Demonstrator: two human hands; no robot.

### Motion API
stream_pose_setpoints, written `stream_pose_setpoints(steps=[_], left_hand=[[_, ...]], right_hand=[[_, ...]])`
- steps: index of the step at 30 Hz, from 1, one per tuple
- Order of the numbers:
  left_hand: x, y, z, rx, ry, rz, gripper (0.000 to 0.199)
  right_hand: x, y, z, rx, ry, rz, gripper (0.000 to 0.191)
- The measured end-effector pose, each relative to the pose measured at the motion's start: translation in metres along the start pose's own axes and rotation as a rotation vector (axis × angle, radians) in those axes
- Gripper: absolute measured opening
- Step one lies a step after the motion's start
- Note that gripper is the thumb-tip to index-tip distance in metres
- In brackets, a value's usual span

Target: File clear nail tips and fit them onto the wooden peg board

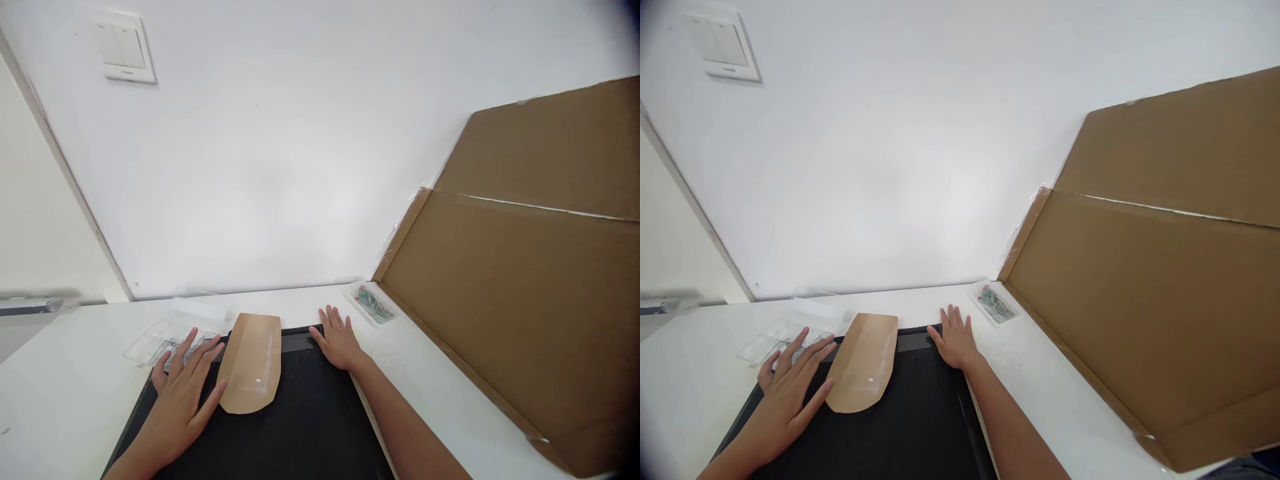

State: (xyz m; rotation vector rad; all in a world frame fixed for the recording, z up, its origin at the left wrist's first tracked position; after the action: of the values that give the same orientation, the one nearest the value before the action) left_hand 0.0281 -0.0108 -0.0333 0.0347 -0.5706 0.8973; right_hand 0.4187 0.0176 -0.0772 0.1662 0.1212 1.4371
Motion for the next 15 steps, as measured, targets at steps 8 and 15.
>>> stream_pose_setpoints(steps=[8, 15], left_hand=[[-0.001, 0.008, -0.004, -0.050, 0.039, 0.044, 0.054], [0.009, 0.001, 0.012, -0.072, 0.005, 0.076, 0.049]], right_hand=[[0.001, -0.007, 0.005, 0.093, 0.003, 0.037, 0.092], [0.001, -0.019, 0.021, 0.363, -0.024, 0.000, 0.093]])
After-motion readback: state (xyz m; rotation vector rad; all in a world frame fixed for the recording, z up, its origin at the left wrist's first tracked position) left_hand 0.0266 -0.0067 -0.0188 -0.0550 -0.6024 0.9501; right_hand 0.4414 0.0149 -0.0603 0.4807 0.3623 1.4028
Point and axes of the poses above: each hand's wrist, its own x-axis towards the middle knuckle, its own z-axis out of the back of the hand, y = z × x, the point moved 3 cm from there along x, towards the middle knuckle, and after that the axes turned 6 degrees about -x, right-handed, at the moved point
